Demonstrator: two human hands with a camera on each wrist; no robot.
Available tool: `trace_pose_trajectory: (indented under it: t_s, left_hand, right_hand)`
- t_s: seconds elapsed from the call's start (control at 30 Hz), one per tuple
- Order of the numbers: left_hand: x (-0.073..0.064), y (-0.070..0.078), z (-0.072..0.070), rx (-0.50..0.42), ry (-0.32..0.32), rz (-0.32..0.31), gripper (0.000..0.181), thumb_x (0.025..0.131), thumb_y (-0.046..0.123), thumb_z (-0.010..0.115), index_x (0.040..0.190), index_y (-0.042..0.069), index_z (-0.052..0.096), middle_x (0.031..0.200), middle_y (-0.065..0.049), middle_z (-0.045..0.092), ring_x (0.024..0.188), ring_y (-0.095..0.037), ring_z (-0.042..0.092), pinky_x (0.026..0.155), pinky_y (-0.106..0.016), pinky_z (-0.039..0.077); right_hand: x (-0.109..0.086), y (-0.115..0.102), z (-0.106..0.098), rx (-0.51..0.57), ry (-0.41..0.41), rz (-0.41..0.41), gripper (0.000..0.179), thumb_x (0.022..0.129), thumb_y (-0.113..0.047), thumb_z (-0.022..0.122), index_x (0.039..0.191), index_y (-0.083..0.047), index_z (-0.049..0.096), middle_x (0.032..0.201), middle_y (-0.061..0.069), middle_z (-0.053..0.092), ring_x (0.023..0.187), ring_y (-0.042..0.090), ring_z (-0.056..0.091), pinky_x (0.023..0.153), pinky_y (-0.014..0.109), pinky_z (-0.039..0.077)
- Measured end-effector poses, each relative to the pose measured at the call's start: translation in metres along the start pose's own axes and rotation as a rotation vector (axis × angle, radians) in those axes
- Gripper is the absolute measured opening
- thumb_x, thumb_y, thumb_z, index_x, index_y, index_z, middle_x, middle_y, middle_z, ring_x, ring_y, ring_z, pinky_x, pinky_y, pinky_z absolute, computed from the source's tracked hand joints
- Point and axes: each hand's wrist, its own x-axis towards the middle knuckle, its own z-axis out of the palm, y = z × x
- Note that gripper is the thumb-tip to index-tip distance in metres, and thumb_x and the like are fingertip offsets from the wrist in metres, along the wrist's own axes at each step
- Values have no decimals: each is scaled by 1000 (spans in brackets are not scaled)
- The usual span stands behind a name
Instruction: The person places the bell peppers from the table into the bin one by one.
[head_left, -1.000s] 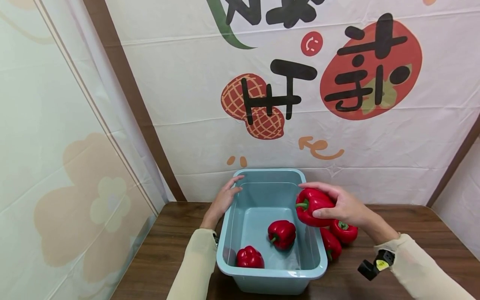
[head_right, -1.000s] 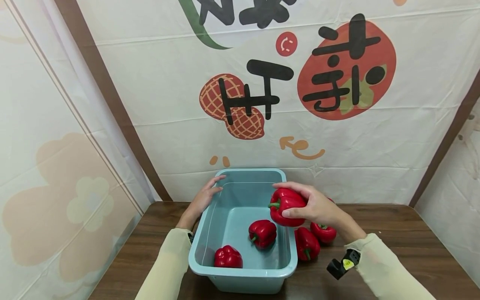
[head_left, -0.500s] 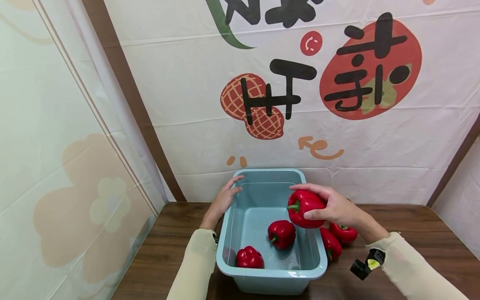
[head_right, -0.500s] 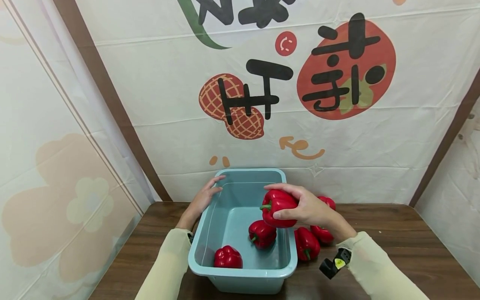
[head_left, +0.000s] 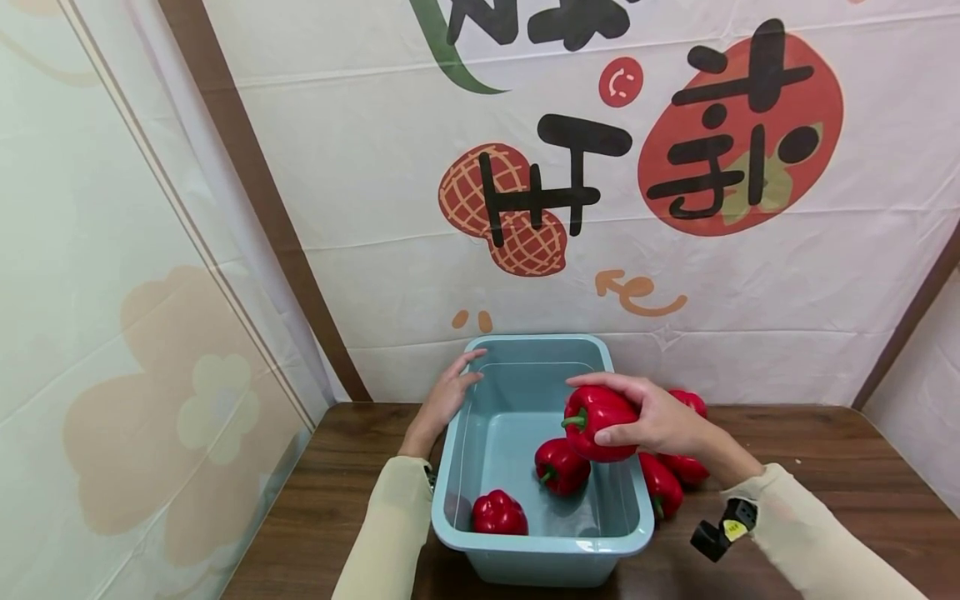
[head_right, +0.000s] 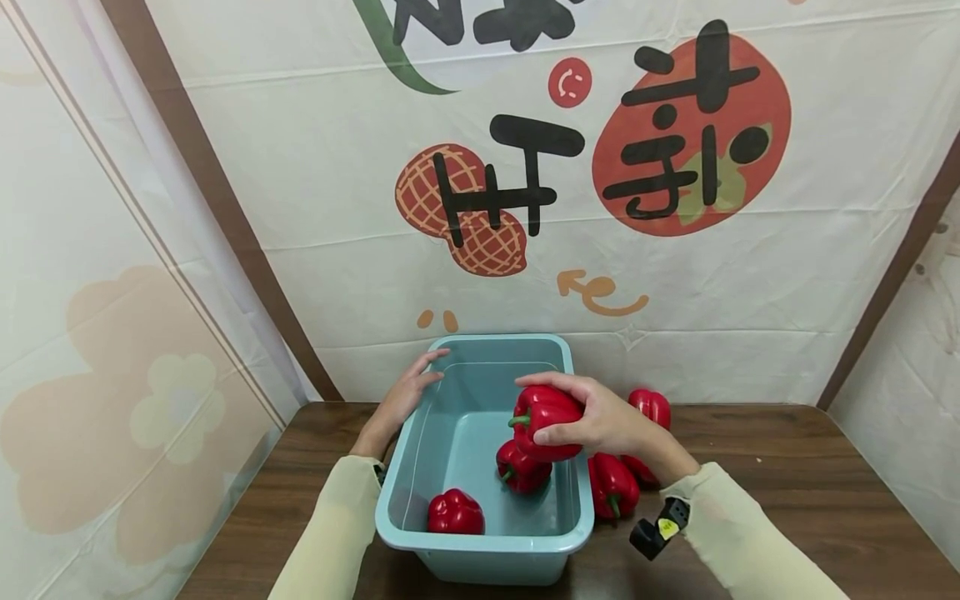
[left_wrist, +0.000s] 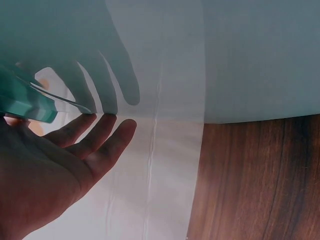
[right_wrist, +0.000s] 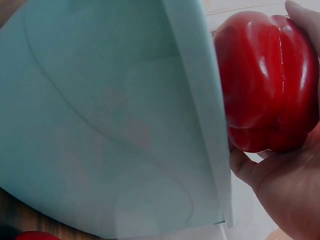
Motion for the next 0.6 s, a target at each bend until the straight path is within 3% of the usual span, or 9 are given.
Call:
trace_pose_trajectory:
  t_s: [0.6]
  left_hand:
    - [-2,3,0,30,3,17,50,101,17,44,150,6,40,162,-14,26,145,-37,27,113,-57,25]
  right_hand:
    - [10,7,14,19,-59,-17,71,83,-20,78,146,-15,45,132,15,53,119,40,49,80,44,58]
